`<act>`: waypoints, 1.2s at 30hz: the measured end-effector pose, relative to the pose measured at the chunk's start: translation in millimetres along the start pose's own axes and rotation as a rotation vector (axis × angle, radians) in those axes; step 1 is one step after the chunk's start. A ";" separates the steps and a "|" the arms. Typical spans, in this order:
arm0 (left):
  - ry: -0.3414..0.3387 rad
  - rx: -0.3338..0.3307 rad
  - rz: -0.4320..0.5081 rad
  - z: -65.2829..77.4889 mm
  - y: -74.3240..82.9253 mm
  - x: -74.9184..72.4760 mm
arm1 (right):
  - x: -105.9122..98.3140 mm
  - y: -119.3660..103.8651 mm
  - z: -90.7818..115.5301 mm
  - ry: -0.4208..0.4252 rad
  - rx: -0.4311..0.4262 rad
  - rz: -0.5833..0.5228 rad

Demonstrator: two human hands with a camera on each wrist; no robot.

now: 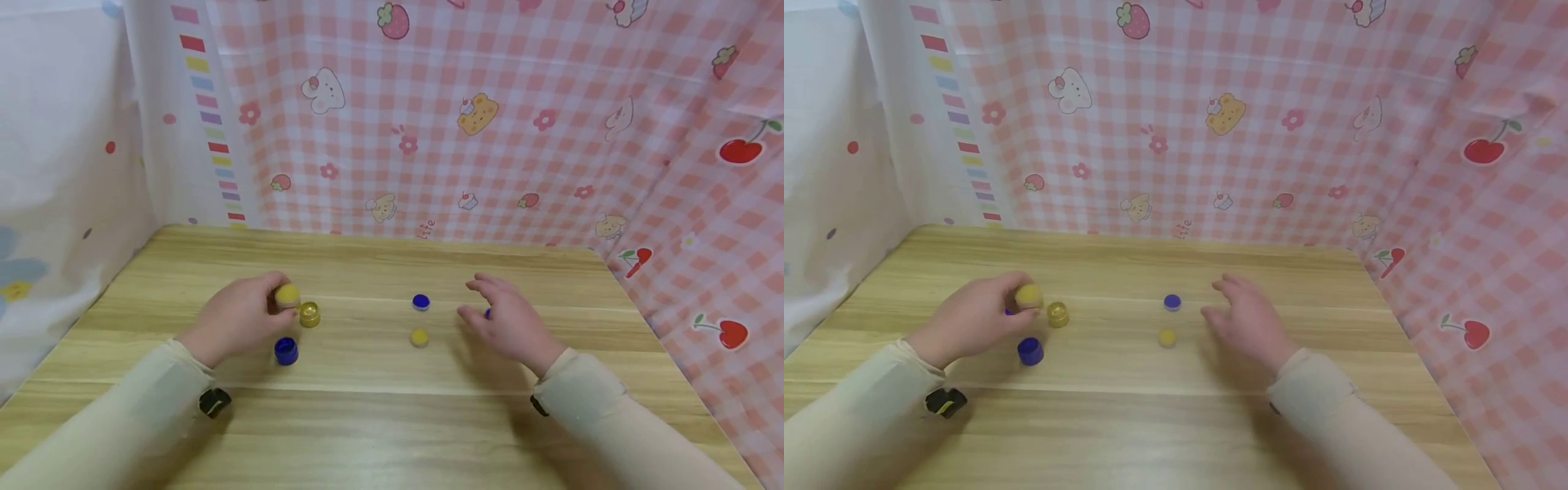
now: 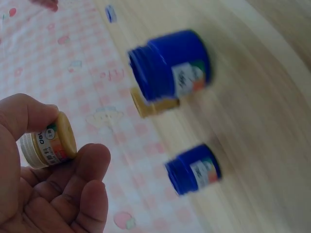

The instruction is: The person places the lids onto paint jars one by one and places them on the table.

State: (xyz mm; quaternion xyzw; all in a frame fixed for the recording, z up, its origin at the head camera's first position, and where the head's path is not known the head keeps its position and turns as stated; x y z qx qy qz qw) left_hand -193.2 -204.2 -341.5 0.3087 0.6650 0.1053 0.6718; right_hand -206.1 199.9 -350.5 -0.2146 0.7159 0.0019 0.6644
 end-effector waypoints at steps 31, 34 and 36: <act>-0.142 -0.014 -0.088 22.6 -40.5 -12.4 | -6.2 15.4 1.1 -0.025 0.007 0.042; -0.164 -0.012 -0.094 25.6 -46.7 -13.7 | -7.6 18.2 0.6 -0.037 0.022 0.036; -0.174 -0.007 -0.094 26.4 -50.2 -13.1 | -8.6 20.3 0.0 -0.043 0.031 0.038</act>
Point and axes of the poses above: each hand's wrist, its own z-axis away from the middle knuckle, its own x-axis out of the palm, y = z × x, the point moved 1 cm from there along -z, towards the middle knuckle, and after that the axes turned 8 degrees about z, right-handed, at the moved point
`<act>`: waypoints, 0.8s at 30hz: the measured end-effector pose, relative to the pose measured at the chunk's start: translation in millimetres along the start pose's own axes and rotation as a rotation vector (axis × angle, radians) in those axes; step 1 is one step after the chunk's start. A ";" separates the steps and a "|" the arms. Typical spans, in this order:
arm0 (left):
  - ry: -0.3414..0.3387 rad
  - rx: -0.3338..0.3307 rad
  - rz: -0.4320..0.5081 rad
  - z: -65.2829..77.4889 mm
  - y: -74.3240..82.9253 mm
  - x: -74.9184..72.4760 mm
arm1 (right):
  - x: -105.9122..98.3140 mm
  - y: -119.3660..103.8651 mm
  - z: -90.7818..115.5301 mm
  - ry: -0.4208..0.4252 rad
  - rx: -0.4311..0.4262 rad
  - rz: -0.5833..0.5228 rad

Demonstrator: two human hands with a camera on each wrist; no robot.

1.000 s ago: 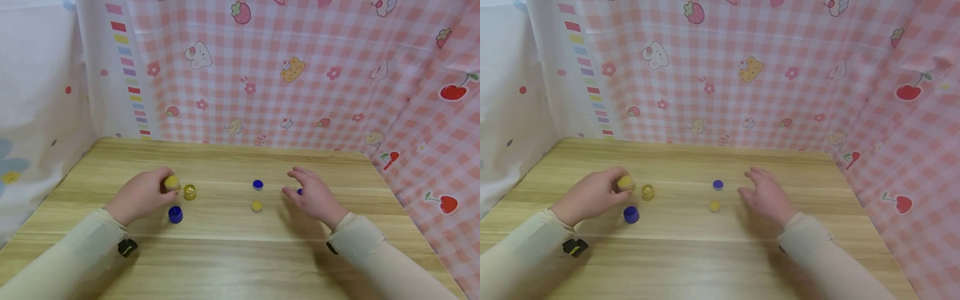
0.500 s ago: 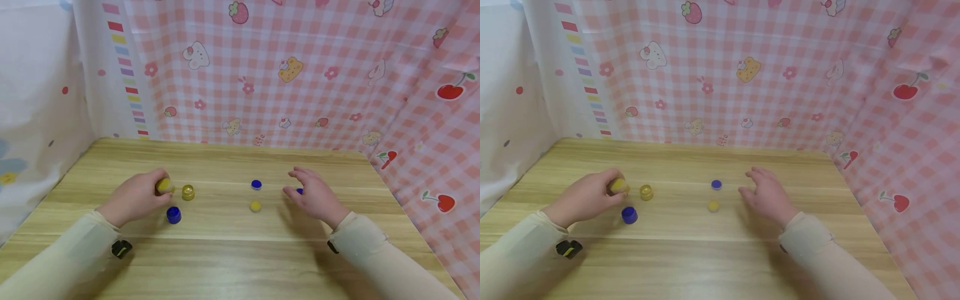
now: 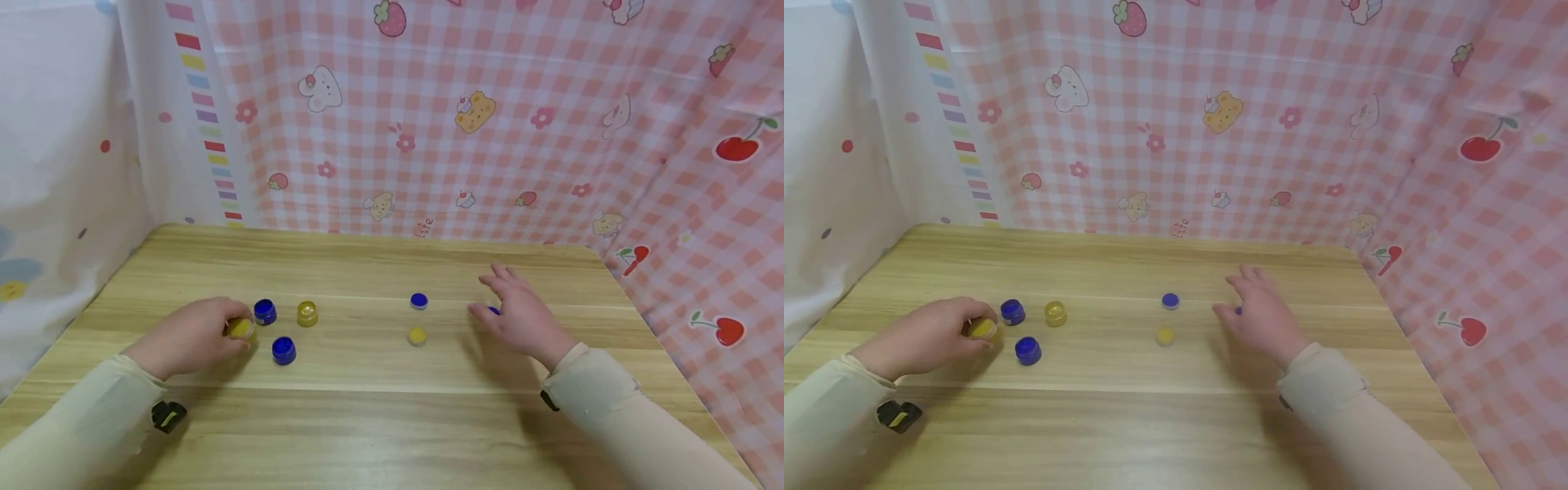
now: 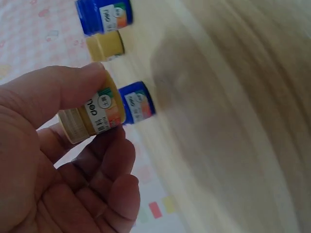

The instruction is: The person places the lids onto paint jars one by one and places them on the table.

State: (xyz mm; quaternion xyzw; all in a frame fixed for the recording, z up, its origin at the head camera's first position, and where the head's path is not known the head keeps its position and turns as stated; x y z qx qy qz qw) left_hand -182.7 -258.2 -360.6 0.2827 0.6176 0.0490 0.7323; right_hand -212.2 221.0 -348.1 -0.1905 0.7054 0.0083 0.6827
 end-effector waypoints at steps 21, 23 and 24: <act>-0.075 -0.066 0.025 -7.0 -13.6 14.6 | 5.3 28.7 -16.8 -0.111 0.063 0.082; -0.077 -0.070 0.031 -7.4 -14.0 15.4 | 7.0 29.0 -17.6 -0.116 0.063 0.087; -0.078 -0.071 0.035 -7.6 -14.4 15.9 | 7.5 29.1 -17.8 -0.118 0.065 0.088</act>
Point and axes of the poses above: each hand's wrist, its own z-axis away from the middle knuckle, its own x-axis out of the palm, y = z × x, the point moved 1 cm from there along -z, towards the middle knuckle, and after that the axes turned 8 degrees about z, right-handed, at the moved point
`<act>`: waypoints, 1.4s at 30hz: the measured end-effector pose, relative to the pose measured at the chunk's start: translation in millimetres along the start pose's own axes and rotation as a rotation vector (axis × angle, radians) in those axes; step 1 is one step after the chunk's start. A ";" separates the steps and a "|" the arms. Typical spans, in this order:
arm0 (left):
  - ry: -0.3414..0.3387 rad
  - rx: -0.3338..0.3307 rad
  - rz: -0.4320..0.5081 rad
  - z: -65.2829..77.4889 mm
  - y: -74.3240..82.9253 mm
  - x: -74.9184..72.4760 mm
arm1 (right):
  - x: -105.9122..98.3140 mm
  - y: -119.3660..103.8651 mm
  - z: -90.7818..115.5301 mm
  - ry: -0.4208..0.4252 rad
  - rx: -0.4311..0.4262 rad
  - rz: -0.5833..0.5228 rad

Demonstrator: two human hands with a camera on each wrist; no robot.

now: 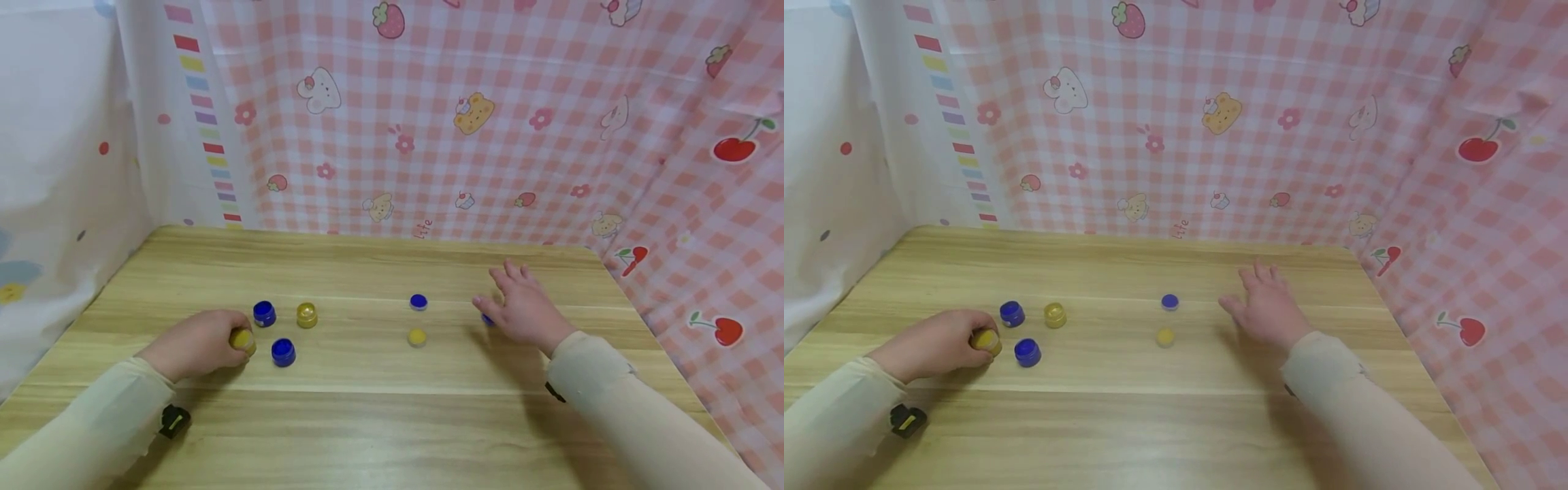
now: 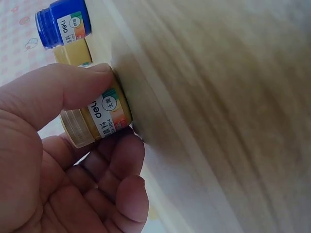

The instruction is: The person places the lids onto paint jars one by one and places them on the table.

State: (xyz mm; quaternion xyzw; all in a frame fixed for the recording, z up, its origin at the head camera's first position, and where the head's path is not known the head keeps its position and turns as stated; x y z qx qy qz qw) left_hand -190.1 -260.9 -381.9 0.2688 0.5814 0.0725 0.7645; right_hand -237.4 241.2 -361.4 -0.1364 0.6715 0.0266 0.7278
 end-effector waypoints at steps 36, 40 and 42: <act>0.005 0.058 -0.066 3.0 29.4 -3.2 | 0.3 -8.8 4.5 -0.017 0.000 0.002; 0.011 0.084 -0.089 1.8 32.9 -0.7 | 0.9 -9.2 4.6 -0.018 0.001 -0.002; 0.013 0.102 -0.097 1.2 34.6 0.7 | 1.4 -9.6 4.6 -0.017 0.000 -0.006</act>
Point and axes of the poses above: each hand's wrist, its own z-axis away from the middle knuckle, its own x-axis out of the palm, y = z × x, the point moved 1 cm from there along -z, towards the middle knuckle, and after that the axes turned 8 degrees about z, right-handed, at the moved point
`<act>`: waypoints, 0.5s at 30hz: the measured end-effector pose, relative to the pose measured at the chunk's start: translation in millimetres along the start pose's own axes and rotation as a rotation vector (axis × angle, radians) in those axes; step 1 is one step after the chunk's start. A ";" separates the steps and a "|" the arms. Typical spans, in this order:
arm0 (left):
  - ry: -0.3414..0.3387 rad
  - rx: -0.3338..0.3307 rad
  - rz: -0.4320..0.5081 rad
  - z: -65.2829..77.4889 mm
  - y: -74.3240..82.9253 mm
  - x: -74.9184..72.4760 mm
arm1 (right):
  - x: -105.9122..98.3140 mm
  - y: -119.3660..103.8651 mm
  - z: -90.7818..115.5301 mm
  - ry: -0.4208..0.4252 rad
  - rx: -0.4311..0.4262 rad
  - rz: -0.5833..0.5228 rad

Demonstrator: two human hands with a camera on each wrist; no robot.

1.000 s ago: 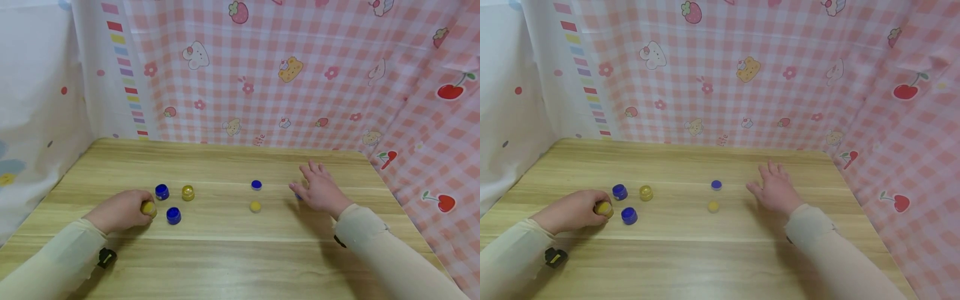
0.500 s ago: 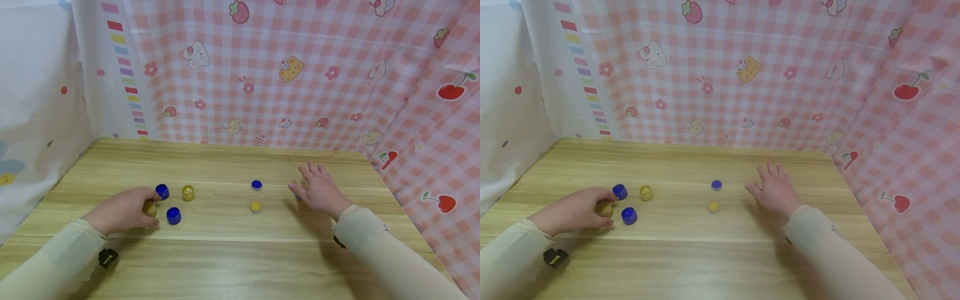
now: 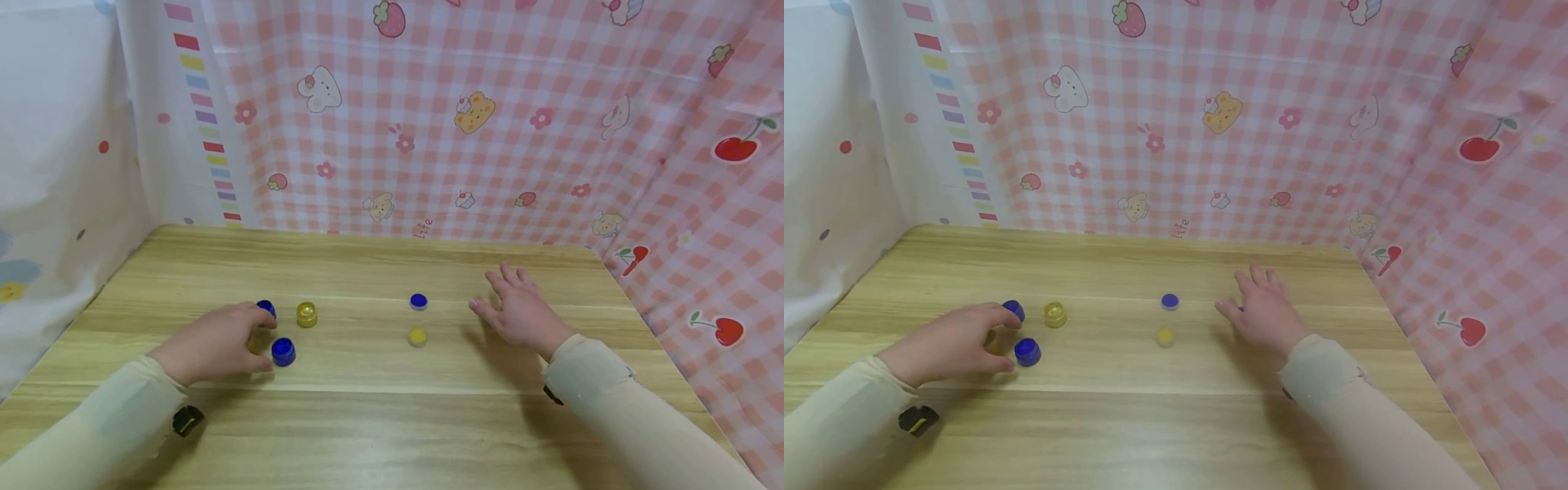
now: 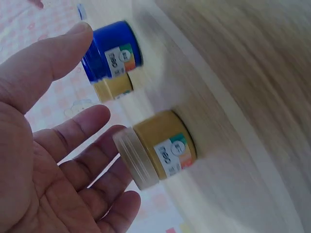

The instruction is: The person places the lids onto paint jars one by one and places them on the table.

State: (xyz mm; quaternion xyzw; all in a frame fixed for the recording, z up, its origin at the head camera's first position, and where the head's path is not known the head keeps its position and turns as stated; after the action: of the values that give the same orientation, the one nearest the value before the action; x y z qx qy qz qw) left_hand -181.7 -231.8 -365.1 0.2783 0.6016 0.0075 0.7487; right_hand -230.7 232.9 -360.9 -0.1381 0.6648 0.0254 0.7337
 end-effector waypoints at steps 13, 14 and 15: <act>-0.046 0.031 0.012 -7.9 15.0 8.5 | 0.5 -1.2 2.1 -0.001 -0.024 0.000; -0.049 0.029 0.010 -8.4 15.8 9.2 | 0.6 -1.2 2.2 -0.001 -0.025 -0.004; -0.052 0.034 0.008 -8.9 16.4 10.2 | 0.8 -1.3 2.2 -0.001 -0.025 -0.005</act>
State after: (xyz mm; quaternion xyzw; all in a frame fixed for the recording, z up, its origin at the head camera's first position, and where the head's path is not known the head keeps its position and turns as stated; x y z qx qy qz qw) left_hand -181.6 -210.7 -368.4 0.2936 0.5807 -0.0070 0.7593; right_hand -228.2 232.1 -361.3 -0.1492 0.6637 0.0319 0.7323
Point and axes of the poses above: each hand's wrist, its own z-axis away from the middle knuckle, its own x-axis out of the palm, y = z × x, the point moved 1 cm from there along -z, towards the middle knuckle, and after that the axes turned 8 degrees about z, right-handed, at the moved point
